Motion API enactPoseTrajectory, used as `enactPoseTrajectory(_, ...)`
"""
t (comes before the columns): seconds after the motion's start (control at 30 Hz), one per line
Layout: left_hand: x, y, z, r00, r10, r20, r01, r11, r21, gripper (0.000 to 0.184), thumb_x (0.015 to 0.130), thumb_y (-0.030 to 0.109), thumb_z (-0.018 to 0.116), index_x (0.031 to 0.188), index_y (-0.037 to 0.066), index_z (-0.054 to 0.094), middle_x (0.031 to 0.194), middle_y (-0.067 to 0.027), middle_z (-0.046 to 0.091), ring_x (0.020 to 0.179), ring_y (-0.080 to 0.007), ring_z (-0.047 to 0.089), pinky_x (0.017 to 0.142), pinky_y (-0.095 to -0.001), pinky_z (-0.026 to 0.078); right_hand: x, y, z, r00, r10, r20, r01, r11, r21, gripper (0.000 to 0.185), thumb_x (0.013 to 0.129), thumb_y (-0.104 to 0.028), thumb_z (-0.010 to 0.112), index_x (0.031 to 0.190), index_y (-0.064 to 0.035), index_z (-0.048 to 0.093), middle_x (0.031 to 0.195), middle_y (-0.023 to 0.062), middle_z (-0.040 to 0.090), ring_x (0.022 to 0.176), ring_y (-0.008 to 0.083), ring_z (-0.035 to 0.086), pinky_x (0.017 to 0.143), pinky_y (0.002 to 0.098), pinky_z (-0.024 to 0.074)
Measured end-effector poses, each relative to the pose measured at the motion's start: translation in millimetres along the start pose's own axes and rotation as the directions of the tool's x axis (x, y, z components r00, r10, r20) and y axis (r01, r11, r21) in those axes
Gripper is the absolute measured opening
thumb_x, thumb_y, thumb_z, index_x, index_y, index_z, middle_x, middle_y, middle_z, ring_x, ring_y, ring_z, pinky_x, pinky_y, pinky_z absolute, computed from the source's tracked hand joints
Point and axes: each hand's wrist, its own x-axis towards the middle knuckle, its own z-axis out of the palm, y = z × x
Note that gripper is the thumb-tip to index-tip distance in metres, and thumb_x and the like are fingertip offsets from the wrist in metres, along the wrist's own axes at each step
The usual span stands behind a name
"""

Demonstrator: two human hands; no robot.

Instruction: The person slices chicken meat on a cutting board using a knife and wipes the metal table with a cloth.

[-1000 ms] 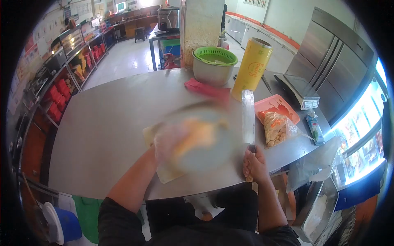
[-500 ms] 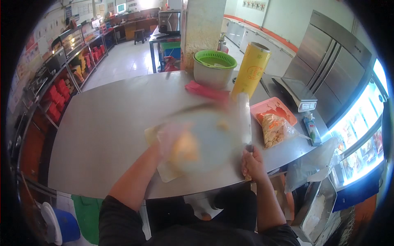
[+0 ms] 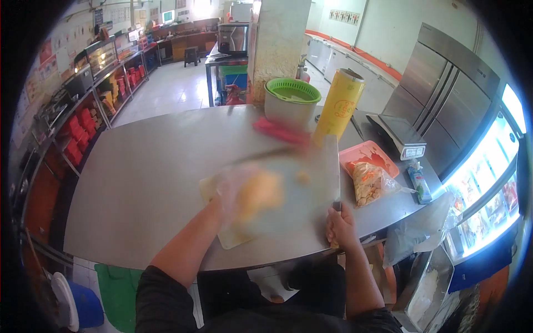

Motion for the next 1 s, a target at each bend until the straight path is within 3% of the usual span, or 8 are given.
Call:
enactPoseTrajectory(0.13, 13, -16, -12, 0.999, -0.031, 0.042, 0.035, 0.993, -0.115, 0.029, 0.107, 0.038, 0.06, 0.102, 0.01, 0.069, 0.088, -0.0004, 0.069, 0.073, -0.0101, 0.065, 0.064, -0.0277, 0.054, 1, 0, 1, 1.0, -0.009, -0.004, 0.009, 1.0, -0.017, 0.015, 0.108, -0.021, 0.058, 0.108, -0.0117, 0.046, 0.066, 0.0003, 0.049, 0.042, 0.0114, 0.046, 0.038, 0.0294, 0.0414)
enactPoseTrajectory(0.17, 26, -31, -27, 0.988, 0.15, 0.046, -0.157, 0.953, 0.258, 0.029, 0.107, 0.037, 0.06, 0.102, 0.01, 0.069, 0.089, -0.0015, 0.07, 0.074, -0.0118, 0.067, 0.067, -0.0292, 0.055, 0, 0, 1, 1.0, -0.009, -0.006, 0.009, 1.0, -0.006, 0.016, 0.108, -0.021, 0.058, 0.108, -0.0116, 0.046, 0.065, 0.0001, 0.048, 0.042, 0.0115, 0.046, 0.038, 0.0293, 0.0413)
enactPoseTrajectory(0.23, 55, -66, -65, 0.874, 0.421, 0.242, -0.421, 0.409, 0.809, 0.029, 0.107, 0.035, 0.059, 0.102, 0.008, 0.07, 0.089, -0.0037, 0.071, 0.077, -0.015, 0.069, 0.071, -0.0321, 0.057, 0, -2, 1, 1.0, 0.003, -0.02, -0.004, 1.0, -0.021, 0.016, 0.108, -0.023, 0.057, 0.107, -0.0116, 0.046, 0.064, -0.0001, 0.048, 0.043, 0.0113, 0.047, 0.038, 0.0293, 0.0412)
enactPoseTrajectory(0.33, 75, -93, -93, 0.712, 0.426, 0.558, -0.396, -0.413, 0.82, 0.029, 0.107, 0.033, 0.058, 0.103, 0.007, 0.07, 0.09, -0.0059, 0.072, 0.08, -0.0183, 0.071, 0.075, -0.035, 0.059, -15, -13, 8, 0.998, 0.059, -0.038, -0.064, 0.988, -0.139, 0.018, 0.109, -0.026, 0.056, 0.105, -0.0105, 0.048, 0.065, -0.0001, 0.049, 0.044, 0.0104, 0.049, 0.037, 0.0295, 0.0399)
enactPoseTrajectory(0.43, 78, -84, -96, 0.964, 0.169, 0.207, -0.212, 0.015, 0.977, 0.022, 0.104, 0.022, 0.058, 0.106, 0.004, 0.071, 0.099, -0.0152, 0.074, 0.094, -0.0296, 0.073, 0.085, -0.0418, 0.06, -44, -59, 36, 0.982, 0.189, -0.027, -0.18, 0.87, -0.459, 0.024, 0.109, -0.03, 0.056, 0.105, -0.0068, 0.052, 0.067, 0.0056, 0.056, 0.049, 0.0183, 0.057, 0.042, 0.035, 0.0432)
enactPoseTrajectory(0.5, 70, -69, -90, 0.941, 0.062, 0.332, -0.272, -0.443, 0.854, 0.018, 0.097, 0.014, 0.06, 0.107, 0.004, 0.071, 0.105, -0.0216, 0.073, 0.103, -0.0365, 0.072, 0.088, -0.0448, 0.06, -52, -61, 45, 0.955, 0.292, -0.043, -0.248, 0.714, -0.655, 0.027, 0.108, -0.031, 0.056, 0.106, -0.0041, 0.053, 0.068, 0.0111, 0.061, 0.053, 0.0269, 0.063, 0.047, 0.0402, 0.0476)
enactPoseTrajectory(0.63, 77, -80, -100, 0.941, 0.045, 0.334, -0.264, -0.52, 0.813, 0.017, 0.092, 0.012, 0.062, 0.105, 0.004, 0.071, 0.104, -0.0209, 0.073, 0.103, -0.0361, 0.073, 0.088, -0.0452, 0.06, -59, -52, 47, 0.965, 0.133, 0.227, 0.128, 0.515, -0.847, 0.033, 0.106, -0.031, 0.055, 0.112, 0.001, 0.055, 0.086, 0.03, 0.068, 0.085, 0.0533, 0.065, 0.075, 0.0565, 0.0511)
enactPoseTrajectory(1.0, 29, -37, -47, 0.907, 0.002, 0.421, -0.408, -0.237, 0.882, 0.023, 0.097, 0.018, 0.058, 0.111, 0.001, 0.066, 0.104, -0.0198, 0.074, 0.102, -0.0397, 0.071, 0.09, -0.0476, 0.058, -39, -54, 39, 0.995, -0.007, 0.097, 0.095, 0.239, -0.966, 0.033, 0.106, -0.032, 0.054, 0.114, 0.0004, 0.053, 0.091, 0.0332, 0.07, 0.09, 0.0547, 0.067, 0.08, 0.0635, 0.0507)
